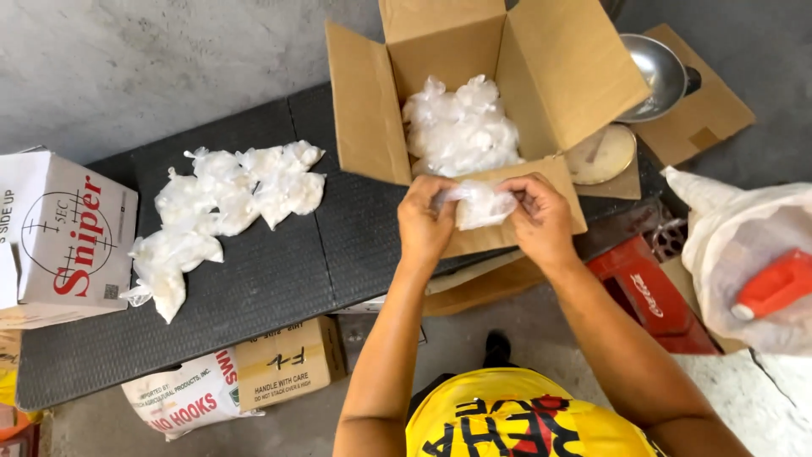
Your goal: Packing small bags of white powder into a cardboard box.
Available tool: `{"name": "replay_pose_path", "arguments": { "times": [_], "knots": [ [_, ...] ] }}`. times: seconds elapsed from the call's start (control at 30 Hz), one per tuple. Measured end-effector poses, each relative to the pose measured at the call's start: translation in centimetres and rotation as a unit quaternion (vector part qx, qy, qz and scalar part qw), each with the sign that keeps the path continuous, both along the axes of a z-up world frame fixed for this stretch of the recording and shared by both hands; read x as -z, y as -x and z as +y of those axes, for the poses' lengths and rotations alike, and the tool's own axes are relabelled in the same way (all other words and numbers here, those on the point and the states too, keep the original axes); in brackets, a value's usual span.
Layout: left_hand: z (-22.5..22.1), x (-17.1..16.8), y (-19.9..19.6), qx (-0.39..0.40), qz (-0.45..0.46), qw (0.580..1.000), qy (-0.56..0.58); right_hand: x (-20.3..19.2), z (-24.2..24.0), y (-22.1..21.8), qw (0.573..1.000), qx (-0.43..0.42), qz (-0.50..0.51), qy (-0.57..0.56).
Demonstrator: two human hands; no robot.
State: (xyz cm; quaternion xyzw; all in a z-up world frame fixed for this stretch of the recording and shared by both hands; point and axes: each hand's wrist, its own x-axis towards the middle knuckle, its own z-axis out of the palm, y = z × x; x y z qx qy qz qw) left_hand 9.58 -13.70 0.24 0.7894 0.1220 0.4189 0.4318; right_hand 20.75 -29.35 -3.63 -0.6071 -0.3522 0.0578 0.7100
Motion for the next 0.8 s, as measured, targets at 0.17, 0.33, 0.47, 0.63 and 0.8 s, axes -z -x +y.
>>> {"name": "replay_pose_path", "arguments": {
  "times": [0.17,0.33,0.47,0.63,0.8],
  "knots": [
    [-1.8,-0.9,-5.7,0.006,-0.016,1.0,-0.012,-1.6,-1.7,-6.1,0.998,0.024,-0.032,0.045],
    [-0.4,-1.4,-9.6,-0.001,0.002,1.0,-0.021,-1.0,0.2,-11.2,0.999,-0.024,-0.012,-0.02],
    [2.0,-1.2,-12.7,-0.023,0.011,0.996,-0.082,-0.1,2.3,-14.5,1.0,-0.012,0.017,-0.008],
    [6.3,0.9,-16.7,-0.043,0.045,0.992,-0.109,1.9,5.6,-19.1,0.998,0.021,-0.005,0.052],
    [11.5,5.7,-21.6,-0.056,0.169,0.975,-0.132,7.7,10.3,-25.5,0.99,0.016,0.045,0.131]
  ]
}}
